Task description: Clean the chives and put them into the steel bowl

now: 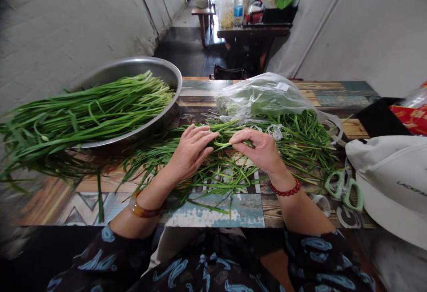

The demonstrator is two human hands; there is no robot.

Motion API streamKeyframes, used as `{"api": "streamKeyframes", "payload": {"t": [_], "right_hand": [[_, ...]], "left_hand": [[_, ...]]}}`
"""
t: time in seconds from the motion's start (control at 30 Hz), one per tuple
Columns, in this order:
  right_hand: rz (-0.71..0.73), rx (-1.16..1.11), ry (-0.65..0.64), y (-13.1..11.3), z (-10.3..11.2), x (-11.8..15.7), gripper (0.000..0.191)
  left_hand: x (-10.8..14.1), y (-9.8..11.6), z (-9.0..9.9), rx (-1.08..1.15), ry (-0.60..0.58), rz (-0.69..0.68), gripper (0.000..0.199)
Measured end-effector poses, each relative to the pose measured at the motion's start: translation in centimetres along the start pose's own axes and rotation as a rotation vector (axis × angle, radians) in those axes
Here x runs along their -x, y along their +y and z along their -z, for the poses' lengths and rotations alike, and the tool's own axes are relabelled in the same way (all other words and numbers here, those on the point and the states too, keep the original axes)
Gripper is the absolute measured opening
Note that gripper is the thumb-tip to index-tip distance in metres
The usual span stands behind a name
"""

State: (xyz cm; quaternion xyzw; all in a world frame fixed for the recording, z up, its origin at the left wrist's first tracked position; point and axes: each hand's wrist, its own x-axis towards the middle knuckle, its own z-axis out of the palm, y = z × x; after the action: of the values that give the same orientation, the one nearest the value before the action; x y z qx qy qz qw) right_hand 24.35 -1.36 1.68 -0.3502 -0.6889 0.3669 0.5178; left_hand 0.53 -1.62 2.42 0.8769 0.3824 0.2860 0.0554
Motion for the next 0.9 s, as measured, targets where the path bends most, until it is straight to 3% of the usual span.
{"api": "streamKeyframes", "payload": {"t": [0.07,0.23,0.37,0.6,0.67,0.83,0.9], "right_hand": [[0.01,-0.001,-0.002,-0.2,0.0,-0.1,0.006],[0.001,0.025,0.029,-0.3,-0.2,-0.2,0.001],[0.011,0.027,0.071,-0.1,-0.2,-0.3,0.004],[0.003,0.015,0.022,-0.2,-0.7,-0.2,0.003],[0.008,0.034,-0.001,-0.5,-1.1,-0.1,0.003],[0.042,0.088,-0.01,-0.8,-1.8,0.1,0.005],[0.057,0.119,-0.008,-0.8,-1.8,0.1,0.007]], "left_hand": [[0.0,0.0,0.1,-0.026,0.018,0.005,0.025],[0.2,0.3,0.9,-0.187,0.256,-0.032,0.013],[0.7,0.7,1.6,-0.249,0.36,-0.086,0.009],[0.8,1.5,2.7,-0.002,0.535,0.066,0.022],[0.5,1.6,2.7,0.113,0.426,0.096,0.026],[0.0,1.9,1.6,0.387,-0.095,0.127,0.028],[0.0,1.9,1.2,0.39,-0.16,0.181,0.027]]}}
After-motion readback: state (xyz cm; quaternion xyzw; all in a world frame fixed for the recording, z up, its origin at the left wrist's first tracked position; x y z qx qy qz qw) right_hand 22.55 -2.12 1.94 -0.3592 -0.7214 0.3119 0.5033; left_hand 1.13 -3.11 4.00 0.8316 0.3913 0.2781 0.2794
